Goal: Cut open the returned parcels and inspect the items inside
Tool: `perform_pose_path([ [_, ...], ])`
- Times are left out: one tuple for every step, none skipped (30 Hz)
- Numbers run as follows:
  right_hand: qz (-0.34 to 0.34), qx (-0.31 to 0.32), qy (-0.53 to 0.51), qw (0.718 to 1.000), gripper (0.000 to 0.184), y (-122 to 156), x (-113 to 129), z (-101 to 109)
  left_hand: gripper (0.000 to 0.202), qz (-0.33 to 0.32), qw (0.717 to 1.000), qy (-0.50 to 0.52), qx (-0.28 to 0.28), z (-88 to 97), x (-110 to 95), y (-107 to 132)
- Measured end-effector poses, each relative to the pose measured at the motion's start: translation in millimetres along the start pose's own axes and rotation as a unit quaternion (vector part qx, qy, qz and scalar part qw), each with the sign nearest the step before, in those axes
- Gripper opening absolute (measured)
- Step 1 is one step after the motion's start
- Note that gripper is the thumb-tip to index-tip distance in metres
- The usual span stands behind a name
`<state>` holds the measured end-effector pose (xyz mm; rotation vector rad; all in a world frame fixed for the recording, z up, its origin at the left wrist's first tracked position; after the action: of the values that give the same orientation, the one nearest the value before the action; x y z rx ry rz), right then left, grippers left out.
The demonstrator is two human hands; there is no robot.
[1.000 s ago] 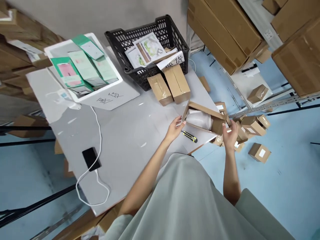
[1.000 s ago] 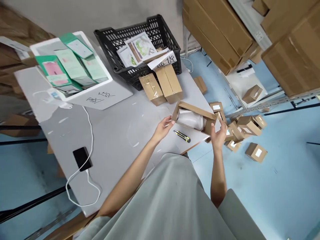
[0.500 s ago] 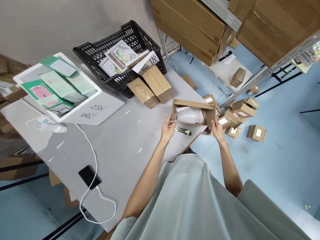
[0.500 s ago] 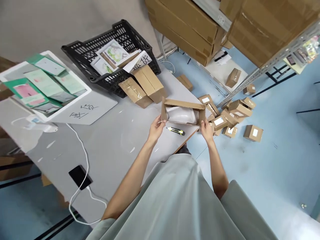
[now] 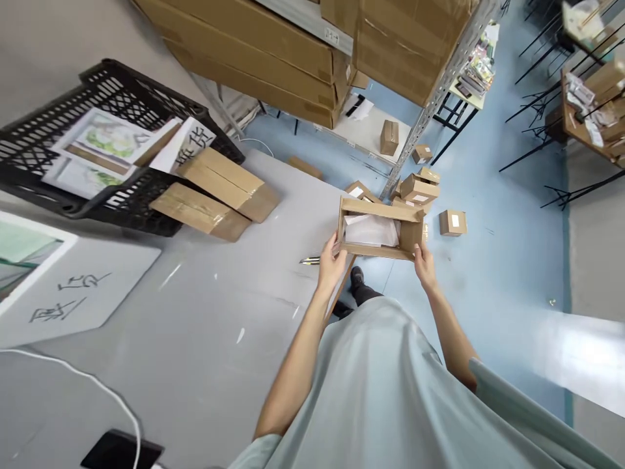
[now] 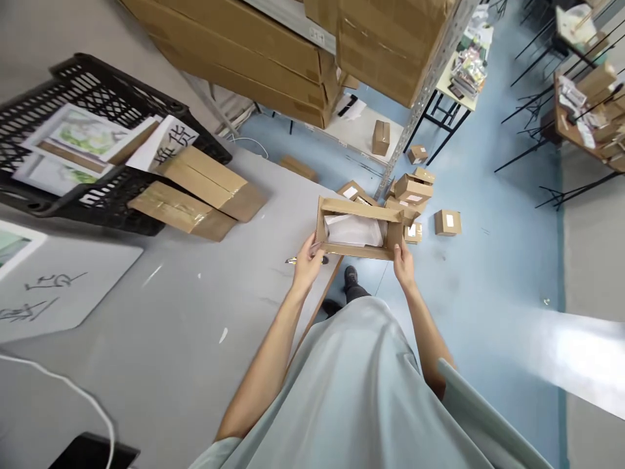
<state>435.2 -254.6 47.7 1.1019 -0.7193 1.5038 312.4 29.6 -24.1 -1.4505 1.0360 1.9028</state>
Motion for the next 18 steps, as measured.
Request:
perform_pose_path([
  [-0.007,-0.017,-0.006,1.0,0.069,0,-4,6,0.071,-0.005,1.0,-0.004,0.006,-7.6,-3,1],
  [-0.009,-0.035,-0.007,0.999,0.07,-2,-9,11,0.071,-0.009,1.0,-0.008,0.01,-14.6,-5,2],
  [-0.011,-0.05,-0.007,0.999,0.071,-5,-14,15,0.071,-0.011,1.0,-0.014,0.014,-21.3,-7,2],
  [-0.013,-0.06,-0.009,0.998,0.072,-8,-20,17,0.072,-0.01,1.0,-0.02,0.017,-27.7,-9,1],
  [-0.017,-0.068,-0.011,0.997,0.073,-13,-25,19,0.073,-0.005,0.999,-0.028,0.022,-34.0,-9,-2],
  [-0.023,-0.074,-0.015,0.997,0.073,-18,-31,20,0.075,0.001,0.999,-0.035,0.026,-40.4,-10,-7],
  [-0.029,-0.078,-0.02,0.996,0.073,-24,-38,21,0.076,0.008,0.998,-0.043,0.033,-47.3,-11,-13],
  [-0.035,-0.08,-0.027,0.996,0.074,-32,-44,23,0.078,0.014,0.998,-0.05,0.041,-54.7,-11,-22],
  [-0.042,-0.083,-0.034,0.995,0.075,-41,-49,24,0.078,0.018,0.997,-0.057,0.048,-62.8,-12,-33],
  [-0.048,-0.086,-0.042,0.994,0.075,-51,-55,27,0.079,0.02,0.997,-0.062,0.052,-71.4,-13,-45],
  [-0.054,-0.088,-0.047,0.993,0.076,-63,-60,30,0.079,0.019,0.996,-0.067,0.055,-80.8,-14,-59],
  [-0.058,-0.09,-0.051,0.993,0.077,-75,-64,33,0.078,0.017,0.996,-0.071,0.056,-90.7,-16,-73],
  [-0.06,-0.093,-0.054,0.992,0.078,-89,-68,38,0.077,0.015,0.996,-0.074,0.058,-101.3,-18,-89],
  [-0.059,-0.097,-0.054,0.992,0.078,-104,-72,42,0.076,0.011,0.995,-0.076,0.06,-112.2,-21,-106],
  [-0.055,-0.1,-0.054,0.992,0.078,-120,-76,47,0.076,0.006,0.995,-0.079,0.066,-123.6,-24,-124],
  [-0.048,-0.103,-0.052,0.992,0.079,-137,-79,52,0.076,-0.002,0.994,-0.082,0.073,-135.1,-28,-142],
  [-0.038,-0.1,-0.048,0.993,0.079,-155,-81,56,0.076,-0.012,0.993,-0.086,0.079,-146.3,-32,-160],
  [-0.023,-0.095,-0.046,0.994,0.078,-174,-83,60,0.075,-0.023,0.992,-0.091,0.085,-157.1,-37,-179],
])
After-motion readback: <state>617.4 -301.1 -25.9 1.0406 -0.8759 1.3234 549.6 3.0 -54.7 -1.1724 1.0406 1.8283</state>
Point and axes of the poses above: each hand's wrist, its own y-axis away from the middle knuckle, its own z-axis out of the back of the hand, x = y × z, the point moved 4 cm from there along -y, towards the middle knuckle, and after that the axes turned 6 degrees about -y, right-handed, at the moved point
